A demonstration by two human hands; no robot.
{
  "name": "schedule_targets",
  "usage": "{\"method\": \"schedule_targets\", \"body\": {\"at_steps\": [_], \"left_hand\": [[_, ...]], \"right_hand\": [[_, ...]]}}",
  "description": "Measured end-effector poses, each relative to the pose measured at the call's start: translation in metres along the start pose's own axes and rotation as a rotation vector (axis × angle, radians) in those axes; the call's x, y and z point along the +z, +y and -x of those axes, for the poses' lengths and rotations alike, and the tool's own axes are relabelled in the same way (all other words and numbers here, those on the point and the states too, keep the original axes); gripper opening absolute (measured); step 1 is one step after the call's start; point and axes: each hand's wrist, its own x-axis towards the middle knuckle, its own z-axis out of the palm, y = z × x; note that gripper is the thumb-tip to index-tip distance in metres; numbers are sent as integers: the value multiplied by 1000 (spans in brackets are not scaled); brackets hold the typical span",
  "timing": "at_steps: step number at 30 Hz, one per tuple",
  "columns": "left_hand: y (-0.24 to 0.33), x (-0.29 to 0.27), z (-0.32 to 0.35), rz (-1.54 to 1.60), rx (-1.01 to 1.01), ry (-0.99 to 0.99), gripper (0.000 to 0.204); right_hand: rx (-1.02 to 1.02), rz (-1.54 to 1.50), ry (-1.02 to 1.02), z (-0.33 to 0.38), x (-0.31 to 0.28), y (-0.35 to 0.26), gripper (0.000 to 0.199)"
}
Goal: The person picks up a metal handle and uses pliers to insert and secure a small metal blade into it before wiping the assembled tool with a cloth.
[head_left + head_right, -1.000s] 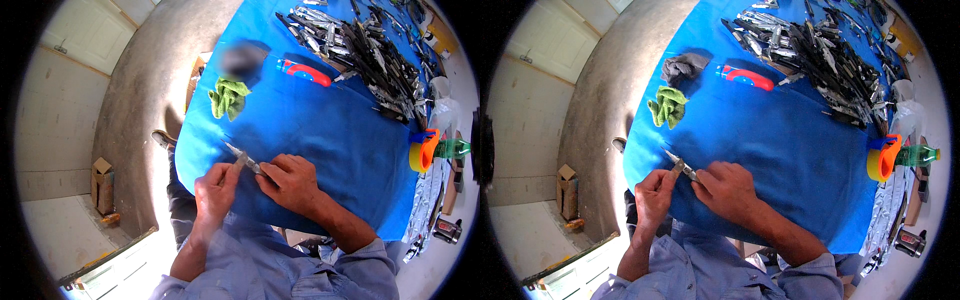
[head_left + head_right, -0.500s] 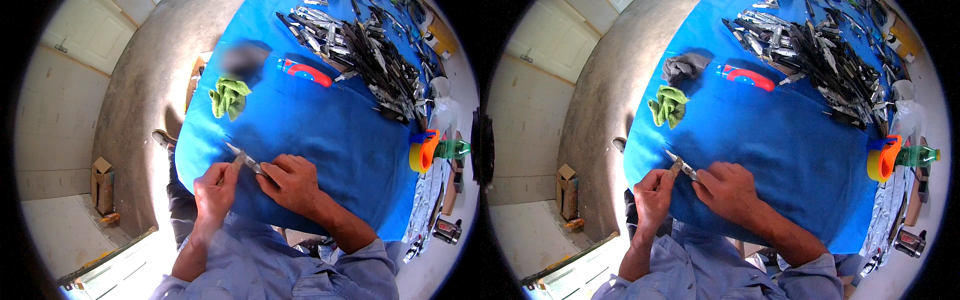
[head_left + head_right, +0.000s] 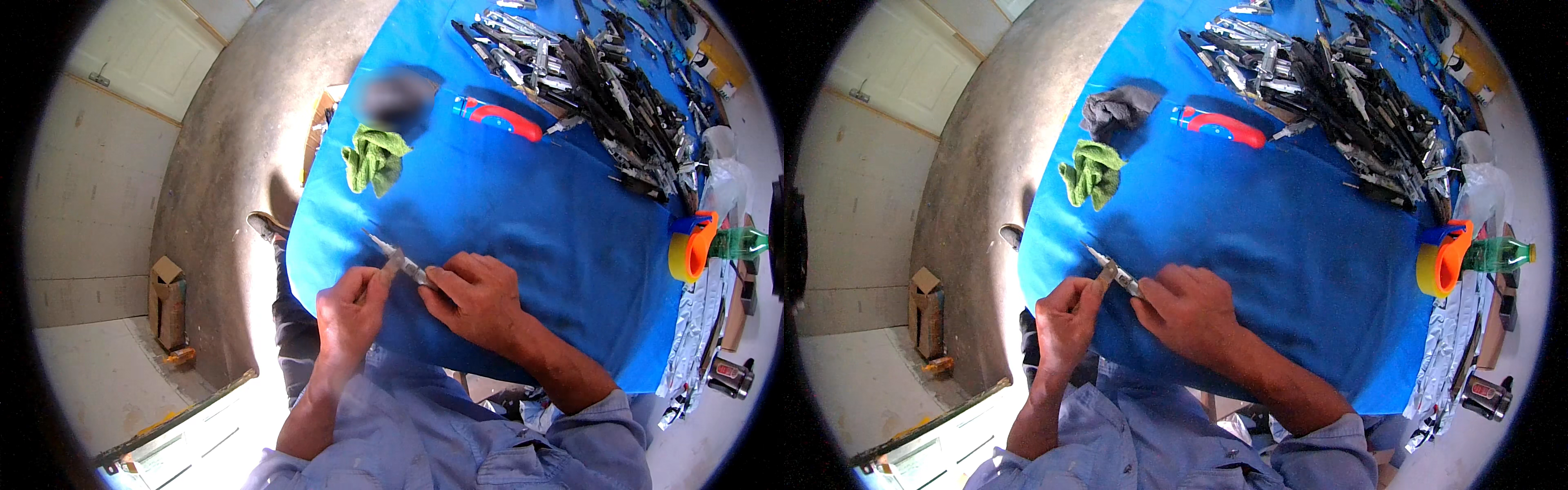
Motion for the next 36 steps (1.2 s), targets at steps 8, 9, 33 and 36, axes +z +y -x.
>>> {"method": "schedule_targets", "body": {"at_steps": [8, 9, 33, 36], "left_hand": [[-1, 1, 0, 46, -27, -7, 17], [0, 1, 0, 23, -28, -13, 17], [3, 0, 0, 32, -46, -41, 20], [5, -3, 0, 12, -17, -64, 20]], "right_hand": [[-16, -2, 10, 0, 0, 0, 22], [-16, -3, 8, 0, 0, 0, 23], [0, -4, 17, 0, 0, -2, 20], [1, -10, 18, -2, -1, -2, 19]]}}
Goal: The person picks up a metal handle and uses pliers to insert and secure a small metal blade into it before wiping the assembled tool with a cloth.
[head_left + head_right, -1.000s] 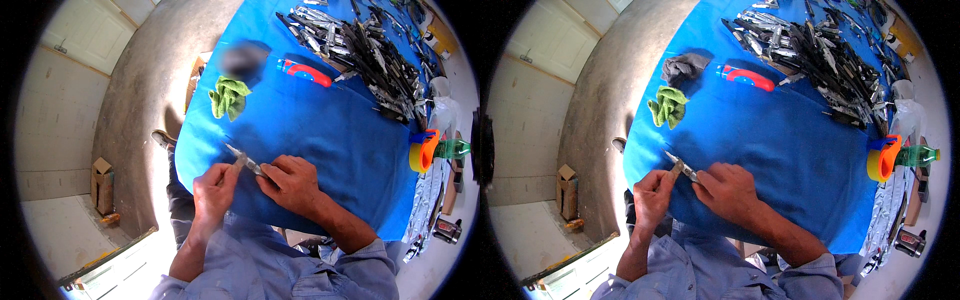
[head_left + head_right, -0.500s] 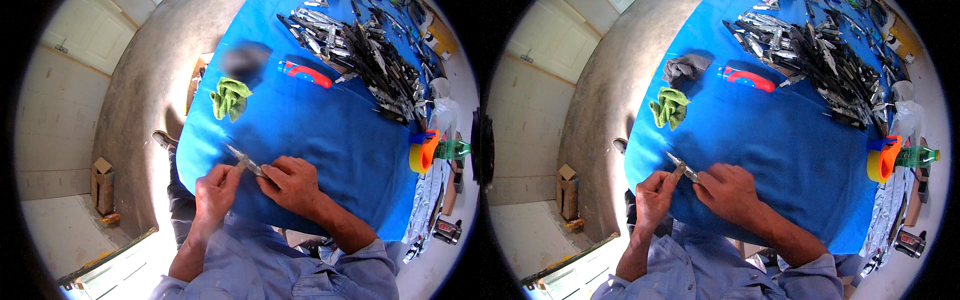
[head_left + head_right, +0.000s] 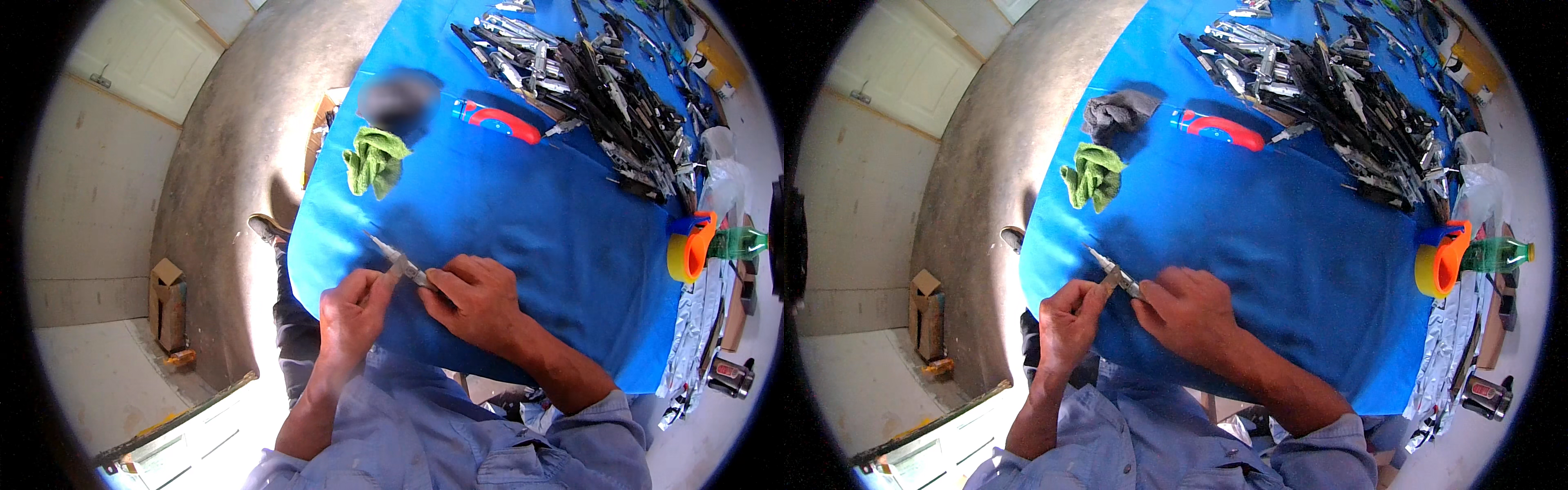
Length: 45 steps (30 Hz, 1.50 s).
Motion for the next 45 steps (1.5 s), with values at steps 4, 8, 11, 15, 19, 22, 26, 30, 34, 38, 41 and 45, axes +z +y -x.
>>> {"method": "schedule_targets", "body": {"at_steps": [4, 8, 11, 15, 19, 22, 26, 30, 34, 38, 41, 45], "left_hand": [[-7, -1, 5, -12, 10, 17, 20], [-8, 2, 3, 135, -108, 60, 20], [-7, 1, 3, 79, -102, 19, 19], [-7, 2, 4, -3, -8, 51, 18], [-7, 2, 4, 74, -78, 69, 17], [-3, 2, 5, 19, -31, 46, 20], [-3, 1, 5, -3, -35, 46, 18], [-10, 0, 6, -26, 38, 114, 16], [-4, 0, 6, -39, 117, 41, 14], [6, -3, 1, 5, -60, 6, 13], [0, -4, 0, -26, -6, 21, 12], [-4, -2, 7, -52, 65, 39, 11]], "right_hand": [[21, -12, -21, 2, 0, 0, 19], [23, -6, -11, 1, 0, -1, 19], [20, -7, -13, 1, 0, -1, 19], [20, -5, -18, 1, 0, 0, 20], [18, -7, -11, 2, 0, -1, 20], [12, -11, -8, 1, 1, 1, 21], [16, -7, -8, 1, -1, 0, 20], [27, -19, -16, 0, -1, -1, 19], [36, -33, -35, 0, -3, -1, 19], [37, -24, -31, 0, -2, -1, 18], [42, -34, -16, 2, 0, 0, 17], [41, -55, -13, 2, 1, 2, 17]]}}
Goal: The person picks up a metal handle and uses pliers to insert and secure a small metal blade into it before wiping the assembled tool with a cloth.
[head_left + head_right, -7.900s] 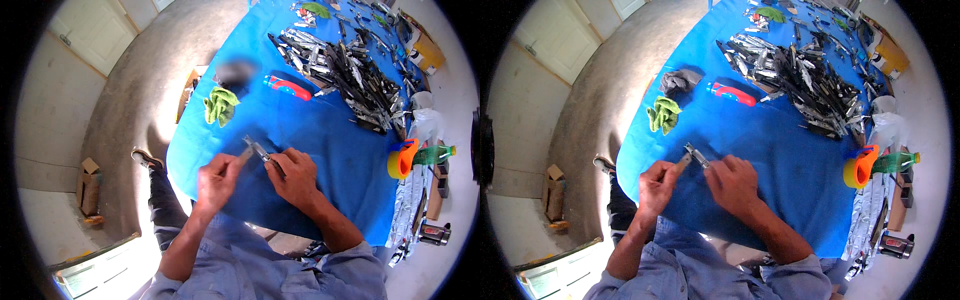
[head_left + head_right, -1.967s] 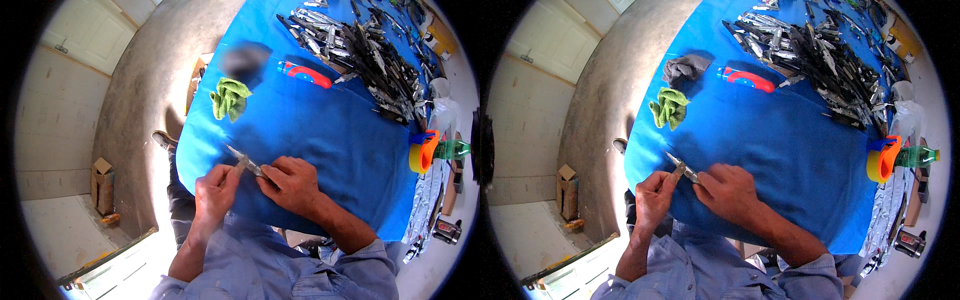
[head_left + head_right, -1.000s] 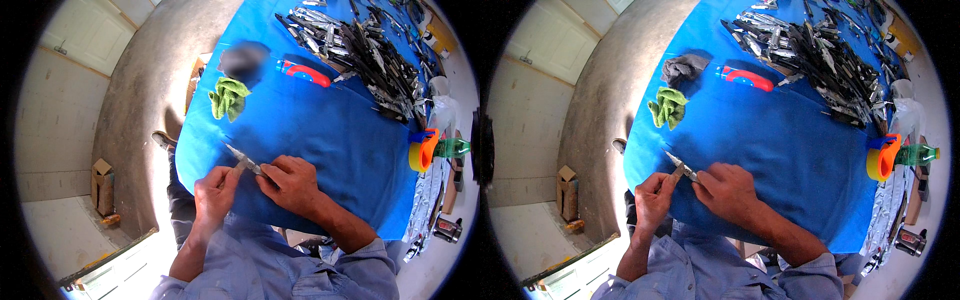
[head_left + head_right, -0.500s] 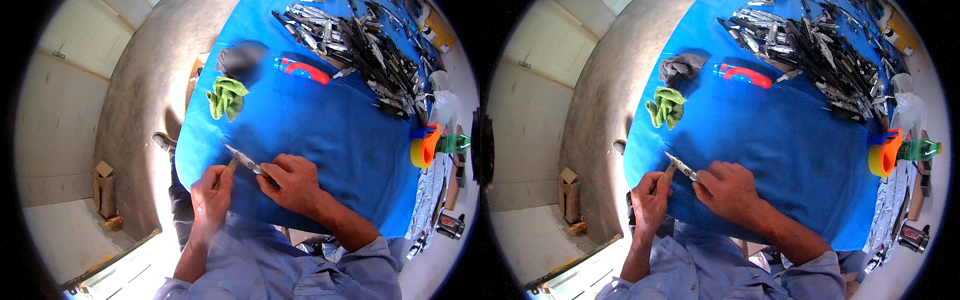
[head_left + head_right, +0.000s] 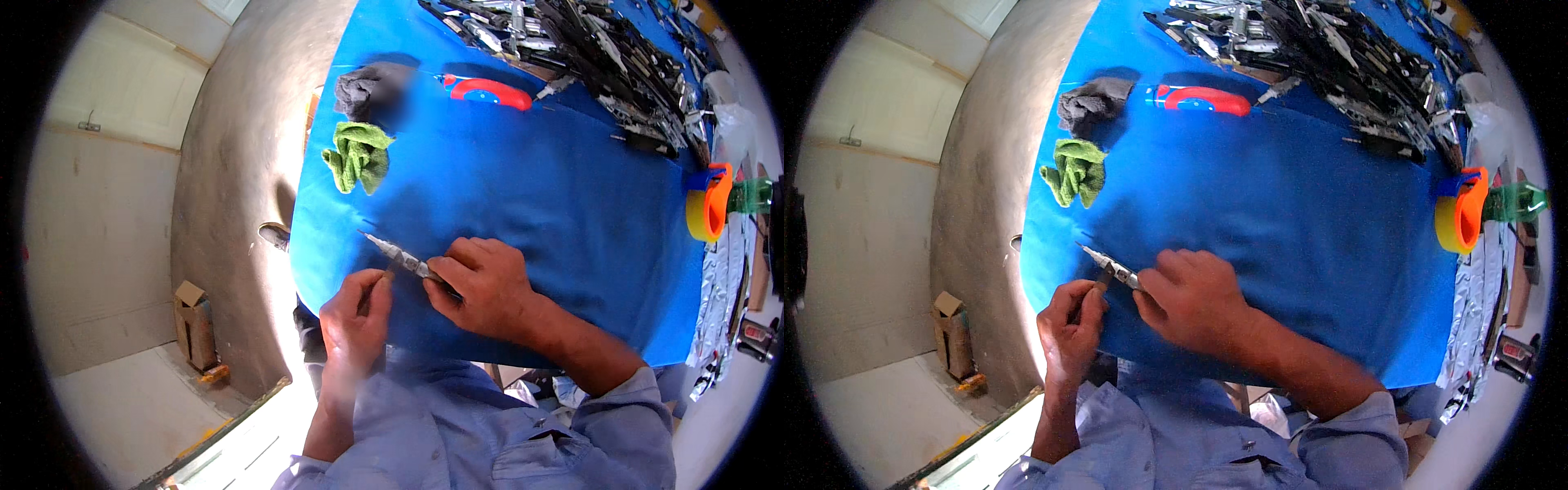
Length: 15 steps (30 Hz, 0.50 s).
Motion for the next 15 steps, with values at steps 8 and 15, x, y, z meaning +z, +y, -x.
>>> {"method": "schedule_targets", "body": {"at_steps": [8, 15], "left_hand": [[-9, 3, -5, -93, 105, 100, 10], [-4, -7, 0, -238, 184, 28, 8]], "right_hand": [[-24, -14, 24, 2, 2, 2, 18], [-41, 32, 54, 1, 0, 3, 19]]}}
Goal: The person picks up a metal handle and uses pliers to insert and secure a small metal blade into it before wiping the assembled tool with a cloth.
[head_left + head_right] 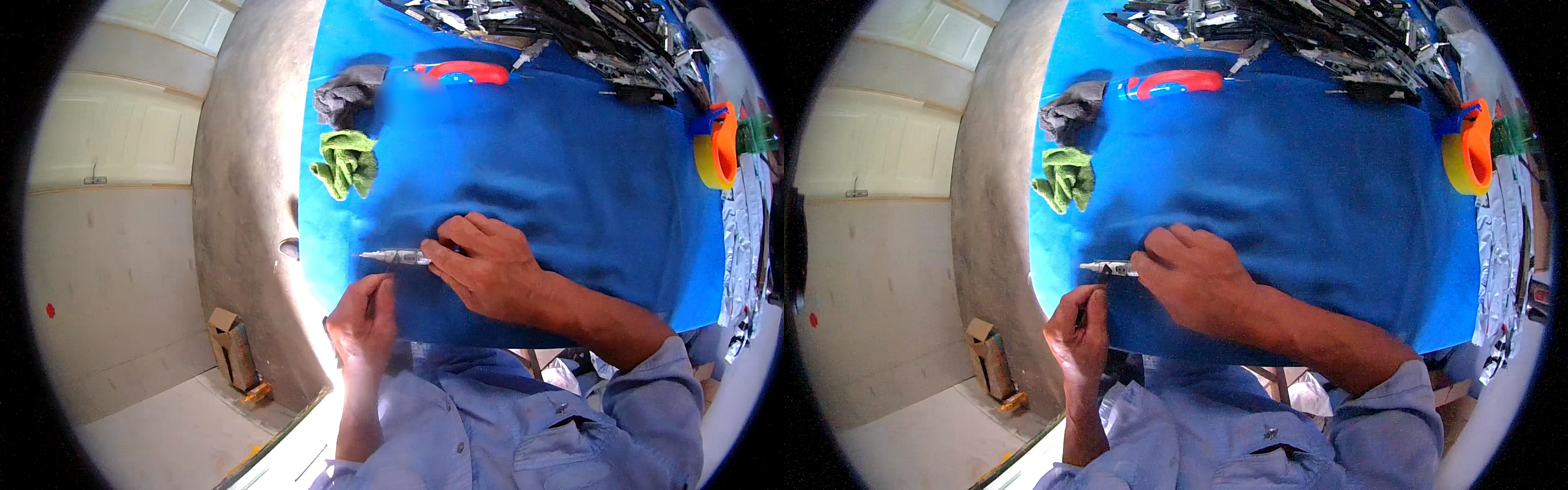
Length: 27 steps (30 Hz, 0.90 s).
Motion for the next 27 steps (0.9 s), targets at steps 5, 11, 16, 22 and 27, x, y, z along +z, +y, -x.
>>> {"method": "schedule_targets", "body": {"at_steps": [5, 11, 16, 22, 27], "left_hand": [[-5, -7, -6, -33, 70, -27, 9], [0, -9, -5, 113, -198, -106, 15], [-5, -4, -8, 126, -203, -95, 18], [-10, -5, -13, 167, -171, -148, 17], [-10, -11, -13, 194, -208, -204, 16]], "right_hand": [[0, 27, -67, 1, -2, 2, 28], [-4, 10, -55, -1, -1, 1, 21], [5, 7, -72, 0, 0, 2, 19], [-10, -3, -72, 0, -1, 3, 19], [-21, 31, -77, -1, -2, 3, 25]]}}
